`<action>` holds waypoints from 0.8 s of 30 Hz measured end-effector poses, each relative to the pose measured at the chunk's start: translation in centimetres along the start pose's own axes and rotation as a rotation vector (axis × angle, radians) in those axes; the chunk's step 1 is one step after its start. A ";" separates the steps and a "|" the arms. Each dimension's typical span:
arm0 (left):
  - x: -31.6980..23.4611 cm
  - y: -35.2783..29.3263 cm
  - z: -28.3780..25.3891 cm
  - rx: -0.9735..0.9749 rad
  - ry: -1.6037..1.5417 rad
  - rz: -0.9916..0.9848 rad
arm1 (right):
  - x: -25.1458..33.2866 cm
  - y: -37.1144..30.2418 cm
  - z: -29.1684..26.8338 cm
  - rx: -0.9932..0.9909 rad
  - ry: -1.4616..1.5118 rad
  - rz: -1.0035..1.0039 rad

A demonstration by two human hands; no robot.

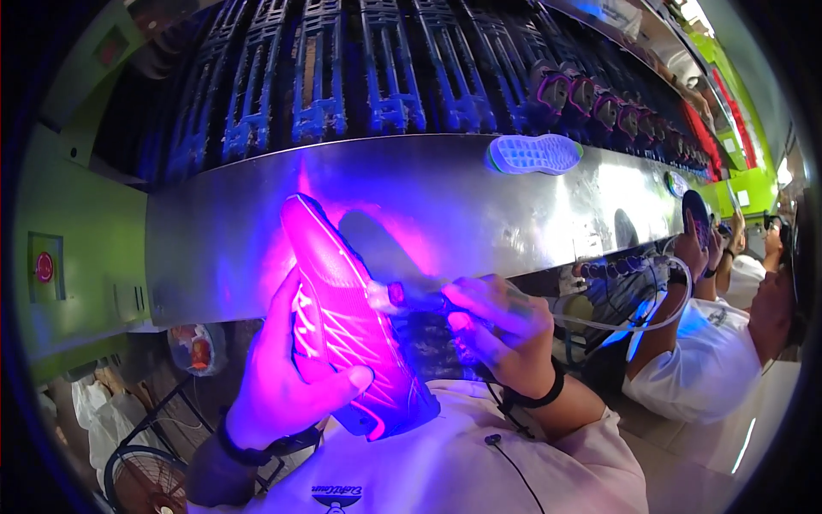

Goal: Applying adhesive or sealant to the edge of shoe uppers on an assembly line.

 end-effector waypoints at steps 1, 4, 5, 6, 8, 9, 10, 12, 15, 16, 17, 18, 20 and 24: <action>0.2 0.0 -0.4 -0.031 -0.034 -0.031 | 0.0 -0.2 0.1 0.012 0.003 0.000; 1.2 0.4 -1.8 -0.069 0.057 -0.059 | -0.3 -0.8 0.5 0.056 0.055 -0.018; 1.6 0.2 -2.1 -0.077 0.034 -0.112 | -0.3 -0.9 0.6 0.072 0.046 -0.015; 1.5 0.3 -2.3 -0.073 0.032 -0.113 | -0.4 -0.9 0.6 0.087 0.036 -0.012; 1.6 0.7 -3.0 -0.120 0.038 -0.195 | -0.5 -0.9 0.6 0.099 0.040 -0.027; 1.3 1.0 -2.9 -0.110 -0.071 -0.192 | -0.4 -0.9 0.7 0.113 0.045 -0.045; 1.5 1.3 -3.1 -0.107 -0.073 -0.194 | -0.4 -0.8 0.6 0.112 0.044 -0.041; 2.1 1.3 -3.9 -0.148 -0.062 -0.188 | -0.5 -0.7 0.6 0.147 0.054 0.029; 3.0 1.7 -5.1 -0.262 0.108 -0.077 | -0.6 -0.7 0.6 0.170 0.027 0.106; 2.7 1.7 -5.7 -0.334 0.239 -0.001 | -0.3 -0.6 0.5 0.170 0.024 0.107; 3.0 1.7 -5.8 -0.334 0.237 0.000 | 0.0 -0.5 0.4 0.176 -0.008 0.123; 3.4 1.8 -5.9 -0.327 0.175 -0.054 | 0.1 -0.5 0.3 0.181 -0.041 0.140; 3.9 1.8 -6.0 -0.322 0.113 -0.112 | 0.2 -0.5 0.1 0.179 -0.055 0.108; 3.6 1.9 -5.8 -0.366 -0.103 -0.126 | 1.4 0.0 0.1 0.177 -0.106 0.032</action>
Point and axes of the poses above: each hand's wrist, its own y-axis towards the middle knuckle, its own z-axis out of the palm, x = y × z, the point moved 7 cm from there along y, towards the middle knuckle, and after that the axes turned 14 degrees about y, right-handed, at the moved point
